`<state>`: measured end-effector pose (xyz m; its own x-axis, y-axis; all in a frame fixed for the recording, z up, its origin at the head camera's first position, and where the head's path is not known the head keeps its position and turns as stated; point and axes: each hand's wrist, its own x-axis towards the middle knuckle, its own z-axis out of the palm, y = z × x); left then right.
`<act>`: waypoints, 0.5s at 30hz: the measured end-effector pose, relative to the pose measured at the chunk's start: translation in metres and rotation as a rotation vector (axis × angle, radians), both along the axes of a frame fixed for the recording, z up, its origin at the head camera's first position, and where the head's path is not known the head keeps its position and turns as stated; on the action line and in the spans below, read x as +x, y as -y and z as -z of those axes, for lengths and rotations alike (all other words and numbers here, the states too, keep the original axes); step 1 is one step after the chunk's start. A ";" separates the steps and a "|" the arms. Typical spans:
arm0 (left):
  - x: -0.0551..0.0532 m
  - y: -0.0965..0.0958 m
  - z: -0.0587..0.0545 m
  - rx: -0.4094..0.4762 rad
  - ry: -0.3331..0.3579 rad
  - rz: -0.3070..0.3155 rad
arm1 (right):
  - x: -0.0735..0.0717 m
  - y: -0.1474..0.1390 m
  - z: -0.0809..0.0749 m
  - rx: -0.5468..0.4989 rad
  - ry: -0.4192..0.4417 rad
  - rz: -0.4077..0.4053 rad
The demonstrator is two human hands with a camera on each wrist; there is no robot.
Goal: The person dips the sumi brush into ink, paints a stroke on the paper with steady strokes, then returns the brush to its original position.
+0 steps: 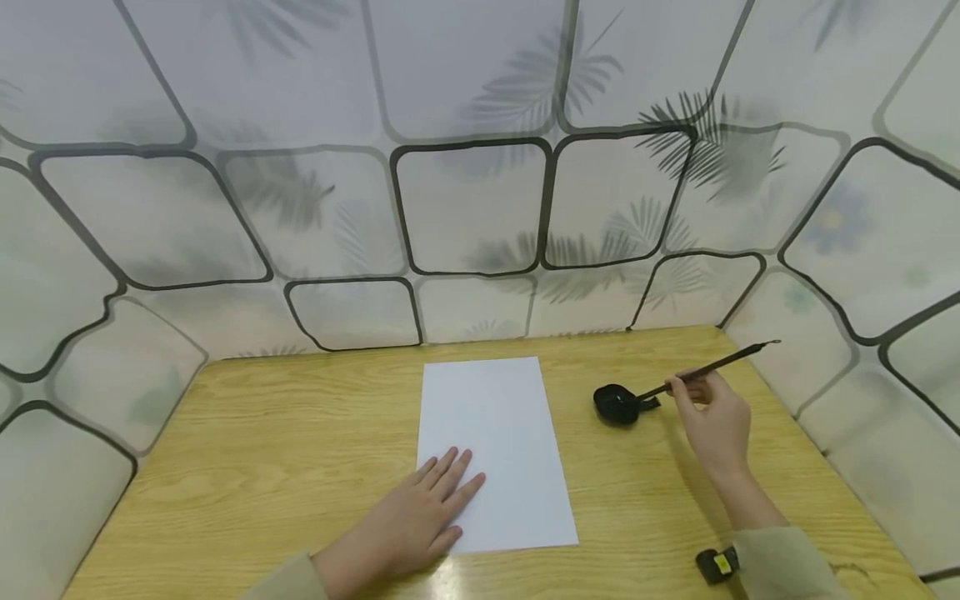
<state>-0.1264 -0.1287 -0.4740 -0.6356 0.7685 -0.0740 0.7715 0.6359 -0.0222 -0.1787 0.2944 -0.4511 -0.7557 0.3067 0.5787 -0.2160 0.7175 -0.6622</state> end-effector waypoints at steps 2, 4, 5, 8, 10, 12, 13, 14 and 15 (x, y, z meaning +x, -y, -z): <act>0.000 0.001 -0.001 0.006 0.006 0.000 | -0.001 0.001 -0.001 -0.025 -0.012 -0.001; 0.001 0.001 -0.001 0.011 0.005 0.005 | -0.001 0.001 -0.003 -0.046 -0.025 0.003; 0.001 0.001 -0.001 0.011 0.004 0.007 | -0.001 0.002 -0.003 -0.058 -0.031 0.006; 0.001 0.002 0.001 0.003 -0.012 0.010 | -0.002 0.001 -0.004 -0.080 -0.045 0.005; 0.002 0.002 0.002 -0.009 -0.032 0.011 | -0.004 -0.001 -0.004 -0.077 -0.049 0.003; 0.002 0.002 0.003 -0.015 -0.046 0.011 | -0.004 -0.002 -0.003 -0.074 -0.046 0.000; 0.003 0.002 0.004 -0.012 -0.055 0.013 | -0.005 -0.002 -0.003 -0.068 -0.042 0.002; 0.003 0.002 0.004 -0.010 -0.060 0.014 | -0.004 -0.002 -0.003 -0.062 -0.037 0.003; 0.002 0.002 0.005 -0.007 -0.066 0.015 | -0.004 -0.002 -0.004 -0.059 -0.031 0.005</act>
